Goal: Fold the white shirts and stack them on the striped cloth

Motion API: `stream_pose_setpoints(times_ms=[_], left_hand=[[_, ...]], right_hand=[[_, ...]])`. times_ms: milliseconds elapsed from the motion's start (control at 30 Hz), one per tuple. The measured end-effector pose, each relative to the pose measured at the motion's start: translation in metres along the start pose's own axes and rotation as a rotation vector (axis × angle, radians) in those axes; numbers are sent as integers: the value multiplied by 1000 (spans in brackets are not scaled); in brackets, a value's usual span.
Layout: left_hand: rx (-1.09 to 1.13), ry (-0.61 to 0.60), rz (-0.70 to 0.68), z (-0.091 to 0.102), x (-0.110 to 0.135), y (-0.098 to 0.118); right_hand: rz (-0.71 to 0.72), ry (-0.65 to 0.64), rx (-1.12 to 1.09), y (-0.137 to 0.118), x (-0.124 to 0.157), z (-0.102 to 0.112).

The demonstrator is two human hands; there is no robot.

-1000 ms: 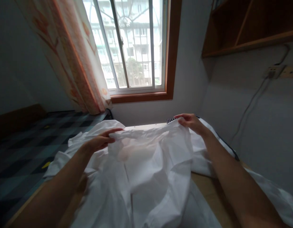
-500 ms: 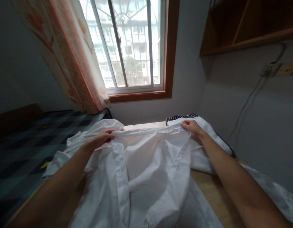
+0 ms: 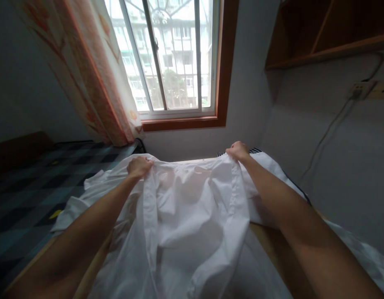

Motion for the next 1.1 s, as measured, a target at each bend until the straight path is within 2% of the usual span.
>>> stream_pose_setpoints(times_ms=[133, 200, 267, 333, 400, 467, 533, 600, 667, 733, 800, 867, 933, 1000, 1100], left_hand=[[21, 108, 16, 5, -3, 16], [84, 152, 21, 6, -3, 32], [143, 160, -6, 1, -2, 52], [192, 131, -36, -13, 3, 70], [246, 51, -54, -33, 13, 81], [377, -108, -74, -58, 27, 85], [616, -286, -115, -79, 44, 82], [880, -372, -170, -88, 59, 73], [1010, -331, -241, -83, 65, 56], [971, -198, -320, -69, 62, 36], [868, -15, -360, -49, 50, 17], [845, 161, -315, -31, 33, 3], [910, 234, -221, -22, 14, -4], [973, 203, -169, -21, -3, -2], [928, 39, -232, -34, -17, 8]], right_hand=[[-2, 171, 6, -42, 5, -12], [60, 174, -46, -66, 15, -31], [128, 125, -127, -88, 29, -57], [159, 31, -229, -102, 46, -90], [154, -149, -358, -106, 65, -123], [145, -383, -458, -101, 87, -151], [156, -579, -506, -88, 107, -166], [181, -681, -545, -71, 123, -164], [195, -744, -666, -52, 129, -149], [191, -737, -795, -34, 124, -125], [167, -658, -851, -21, 109, -101], [108, -543, -842, -14, 88, -82], [35, -460, -834, -16, 67, -72], [14, -439, -803, -25, 50, -71], [126, -493, -682, -41, 40, -87]])
Point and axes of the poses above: each hand's wrist, its own x-axis away from the middle knuckle, its own z-axis out of the back of the hand, y = z × x, the point moved 2 cm from there along -x, towards the middle knuckle, and after that the axes turned 10 degrees about -z, right-handed, at the moved point
